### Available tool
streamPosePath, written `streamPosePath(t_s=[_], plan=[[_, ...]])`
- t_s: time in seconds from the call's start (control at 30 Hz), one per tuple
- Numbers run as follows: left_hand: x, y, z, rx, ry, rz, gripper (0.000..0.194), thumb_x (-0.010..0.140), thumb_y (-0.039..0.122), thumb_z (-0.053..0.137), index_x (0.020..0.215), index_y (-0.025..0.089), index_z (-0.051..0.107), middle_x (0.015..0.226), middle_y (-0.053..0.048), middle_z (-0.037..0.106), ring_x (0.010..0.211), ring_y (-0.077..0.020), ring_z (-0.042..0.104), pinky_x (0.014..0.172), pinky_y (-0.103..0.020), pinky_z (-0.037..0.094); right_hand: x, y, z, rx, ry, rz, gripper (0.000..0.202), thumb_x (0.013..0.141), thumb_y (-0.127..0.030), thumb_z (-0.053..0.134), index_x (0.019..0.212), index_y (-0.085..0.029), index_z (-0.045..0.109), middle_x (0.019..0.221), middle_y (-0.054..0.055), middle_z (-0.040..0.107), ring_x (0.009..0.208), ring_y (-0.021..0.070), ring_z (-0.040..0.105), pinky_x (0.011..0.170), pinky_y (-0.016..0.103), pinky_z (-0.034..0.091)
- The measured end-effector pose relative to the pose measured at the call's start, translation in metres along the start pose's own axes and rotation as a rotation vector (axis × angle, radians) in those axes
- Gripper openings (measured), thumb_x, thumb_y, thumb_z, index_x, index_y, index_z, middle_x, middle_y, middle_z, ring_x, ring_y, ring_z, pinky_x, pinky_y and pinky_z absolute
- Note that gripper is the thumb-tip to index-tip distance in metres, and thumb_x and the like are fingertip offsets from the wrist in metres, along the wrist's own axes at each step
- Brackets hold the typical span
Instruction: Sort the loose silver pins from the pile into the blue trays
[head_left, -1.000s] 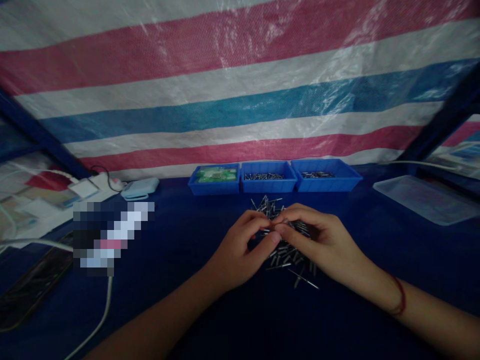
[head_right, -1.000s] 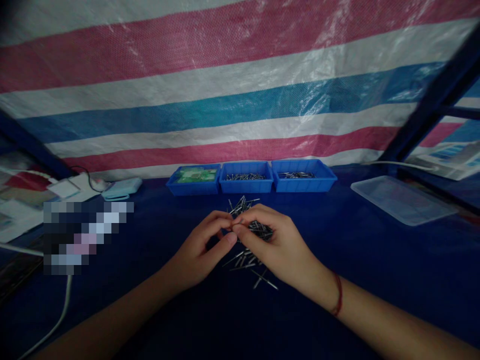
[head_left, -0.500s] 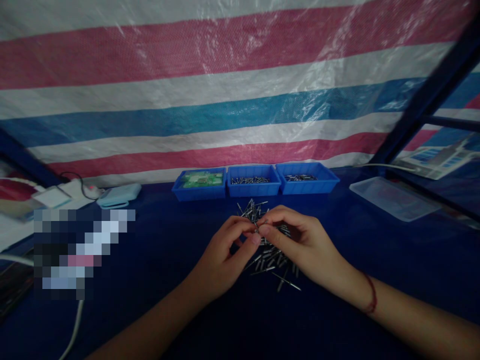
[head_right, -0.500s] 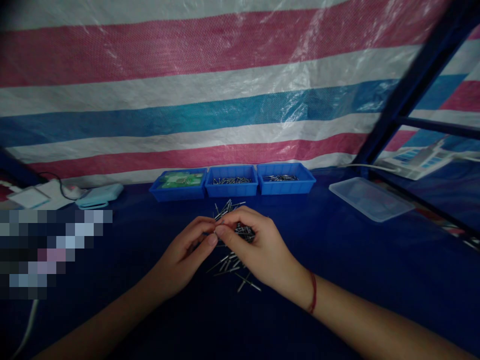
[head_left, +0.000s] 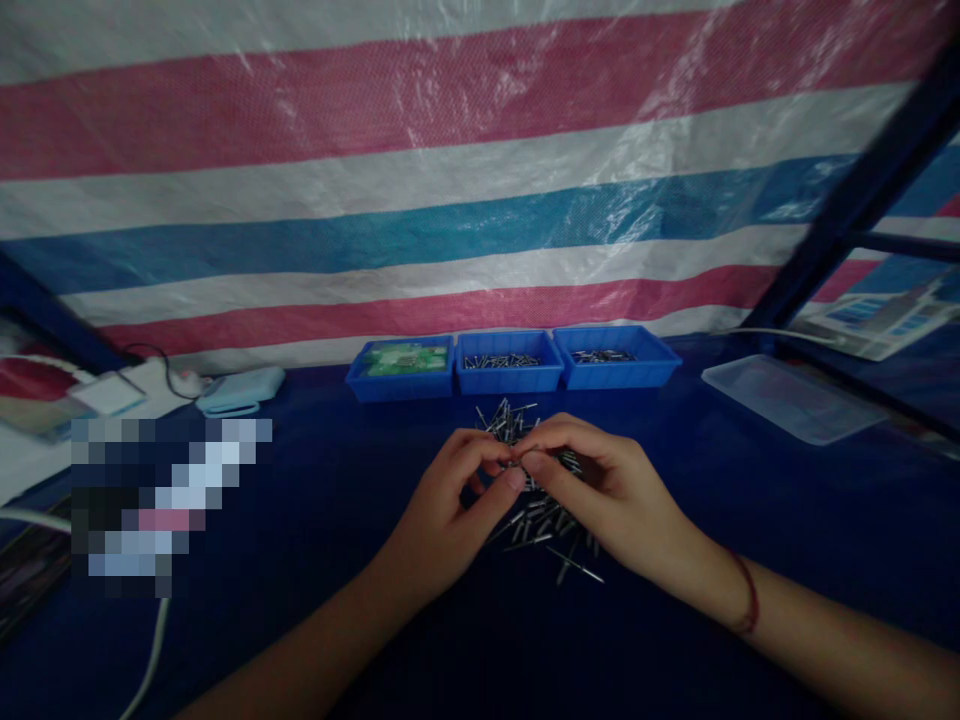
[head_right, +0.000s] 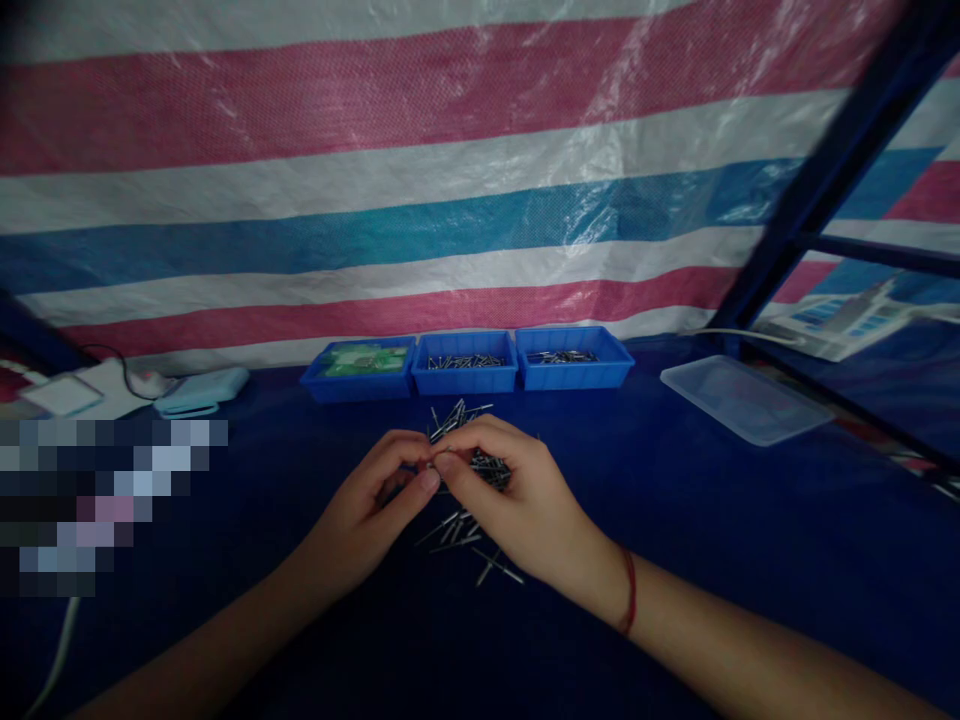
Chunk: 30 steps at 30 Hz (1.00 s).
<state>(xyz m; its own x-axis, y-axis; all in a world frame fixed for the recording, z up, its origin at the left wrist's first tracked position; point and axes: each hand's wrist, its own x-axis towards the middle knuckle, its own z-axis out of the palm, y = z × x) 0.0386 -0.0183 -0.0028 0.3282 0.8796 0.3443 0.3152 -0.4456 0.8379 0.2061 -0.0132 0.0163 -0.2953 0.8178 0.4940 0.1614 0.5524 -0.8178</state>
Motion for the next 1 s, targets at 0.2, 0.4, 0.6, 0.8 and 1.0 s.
streamPosePath(t_s=[0.2,0.4,0.6,0.8,1.0], plan=[[0.0,0.0,-0.001,0.051,0.082,0.026,0.004,0.086,0.022,0.054,0.089,0.023,0.057,0.095,-0.001,0.047,0.084,-0.013,0.051,0.069,-0.026,0.044,0.0,0.002,0.0,-0.018,-0.002,0.012,0.012,0.084,-0.018,0.055,0.088,-0.019,0.066,0.082,0.002,0.064,0.078,0.0127,0.061,0.07,0.028,0.048],[-0.002,0.001,-0.002,0.084,0.137,0.057,0.007,0.084,0.018,0.055,0.089,0.024,0.055,0.094,0.0,0.046,0.082,-0.0127,0.05,0.068,-0.026,0.043,0.0,0.003,0.0,-0.029,-0.004,0.011,0.013,0.084,-0.019,0.054,0.089,-0.021,0.066,0.083,0.002,0.063,0.077,0.0135,0.061,0.07,0.03,0.048],[-0.001,0.003,-0.003,0.071,0.174,0.085,0.007,0.084,0.02,0.056,0.09,0.023,0.056,0.096,-0.002,0.045,0.084,-0.0139,0.052,0.07,-0.028,0.046,-0.001,0.006,0.001,-0.056,-0.016,0.025,0.011,0.084,-0.021,0.055,0.088,-0.021,0.065,0.082,0.002,0.063,0.076,0.0143,0.06,0.068,0.031,0.049],[-0.002,0.004,-0.002,0.068,0.207,0.082,0.004,0.083,0.022,0.057,0.086,0.022,0.056,0.097,-0.003,0.045,0.088,-0.0156,0.052,0.068,-0.028,0.047,-0.004,0.005,0.006,-0.099,-0.085,-0.022,0.01,0.086,-0.02,0.053,0.086,-0.022,0.063,0.079,0.001,0.061,0.075,0.0138,0.058,0.068,0.03,0.048],[0.001,-0.002,-0.005,0.085,0.224,0.041,0.006,0.084,0.025,0.055,0.088,0.02,0.054,0.094,-0.002,0.049,0.081,-0.0142,0.052,0.067,-0.028,0.045,0.011,0.011,-0.014,-0.38,-0.041,-0.134,0.016,0.089,-0.02,0.046,0.081,-0.02,0.059,0.085,0.004,0.06,0.082,0.0157,0.057,0.073,0.032,0.047]])
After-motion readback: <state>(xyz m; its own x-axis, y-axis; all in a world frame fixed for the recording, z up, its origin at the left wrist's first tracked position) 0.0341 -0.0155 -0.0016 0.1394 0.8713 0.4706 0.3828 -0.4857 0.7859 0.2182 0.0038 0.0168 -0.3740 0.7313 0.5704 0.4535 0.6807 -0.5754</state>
